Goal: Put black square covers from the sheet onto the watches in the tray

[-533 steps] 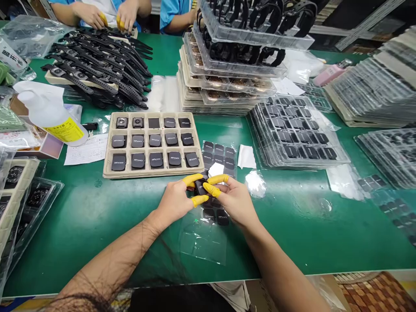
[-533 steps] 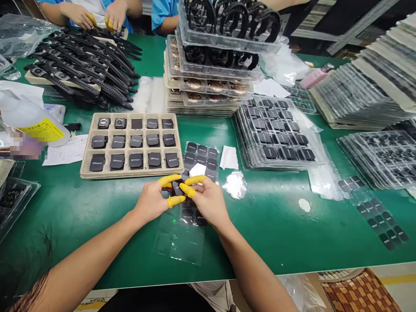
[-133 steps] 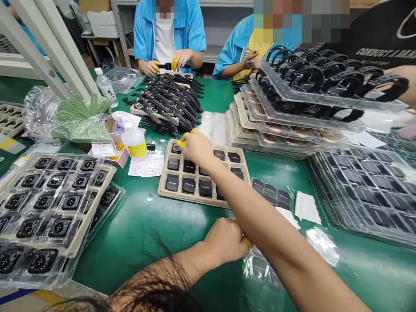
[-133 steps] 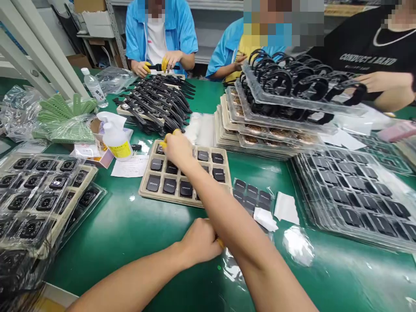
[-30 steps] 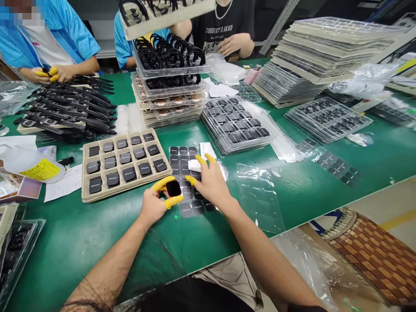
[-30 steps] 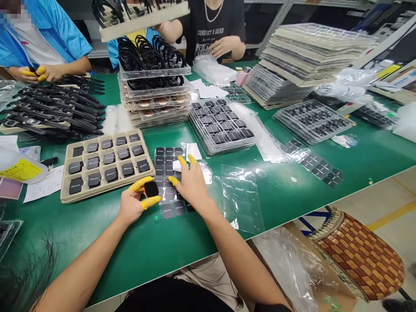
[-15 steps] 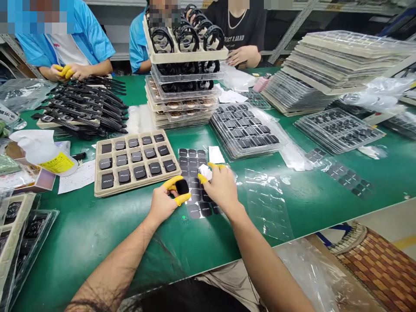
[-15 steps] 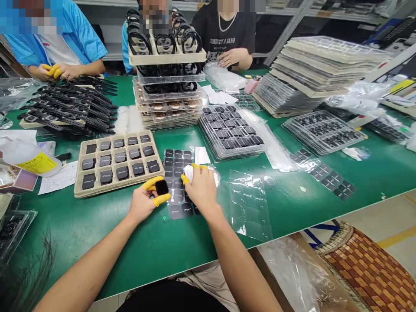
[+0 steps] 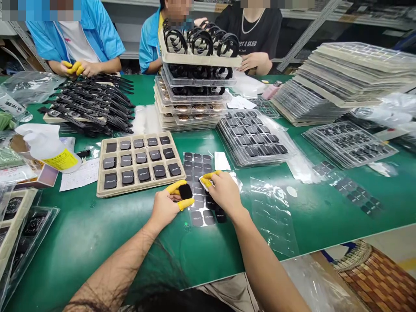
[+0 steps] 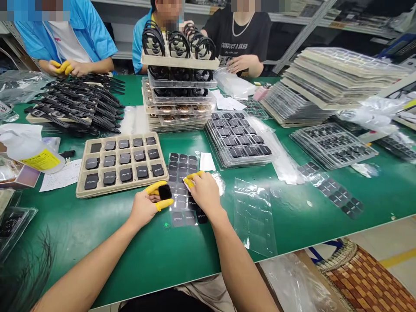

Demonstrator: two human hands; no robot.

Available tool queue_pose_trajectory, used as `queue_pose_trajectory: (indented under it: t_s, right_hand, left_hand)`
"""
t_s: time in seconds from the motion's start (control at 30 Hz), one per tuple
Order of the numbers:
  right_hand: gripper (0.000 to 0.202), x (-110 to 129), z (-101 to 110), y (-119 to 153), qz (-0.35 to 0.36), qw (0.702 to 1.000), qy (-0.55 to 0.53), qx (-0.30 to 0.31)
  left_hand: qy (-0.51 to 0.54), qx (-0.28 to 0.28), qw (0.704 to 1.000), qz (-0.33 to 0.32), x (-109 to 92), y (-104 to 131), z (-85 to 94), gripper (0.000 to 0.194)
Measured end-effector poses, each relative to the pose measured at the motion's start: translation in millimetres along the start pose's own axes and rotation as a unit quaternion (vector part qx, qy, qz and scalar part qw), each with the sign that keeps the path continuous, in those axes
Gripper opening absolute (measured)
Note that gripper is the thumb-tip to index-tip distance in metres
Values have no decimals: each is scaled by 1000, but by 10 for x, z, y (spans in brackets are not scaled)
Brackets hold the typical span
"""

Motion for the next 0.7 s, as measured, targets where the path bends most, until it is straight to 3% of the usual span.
queue_pose_trajectory:
  t_s: [0.2, 0.3, 0.47, 0.57, 0.7]
  right_hand:
    - [32, -72, -11, 15, -16, 999, -31, 25]
    - [25, -150, 5, 43, -30, 999, -22, 21]
    - [14, -233, 178, 17, -89, 989, -84, -78]
    - [19, 126, 275, -154, -22, 978, -176, -112]
    - [22, 1006, 253, -434, 83, 969, -225, -54]
  left_hand:
    - [-4, -10, 1000, -10, -2, -7, -7, 66]
    - [-7, -3, 1000, -22, 37, -2, -50, 66]
    - [-14, -6, 999, -28, 133, -17, -82, 69]
    - [-3, -15, 999, -28, 139, -10, -67, 61]
    - [7, 0, 1000, -28, 105, 40, -49, 64]
Point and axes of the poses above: each hand's wrist, its own y-axis away from the middle knuckle, its own z-axis out of the back of the hand, x = y × z, the point moved 5 cm from there along -y, towards the middle knuckle, and after that the axes turned 12 degrees about -y, right-handed, at the moved point
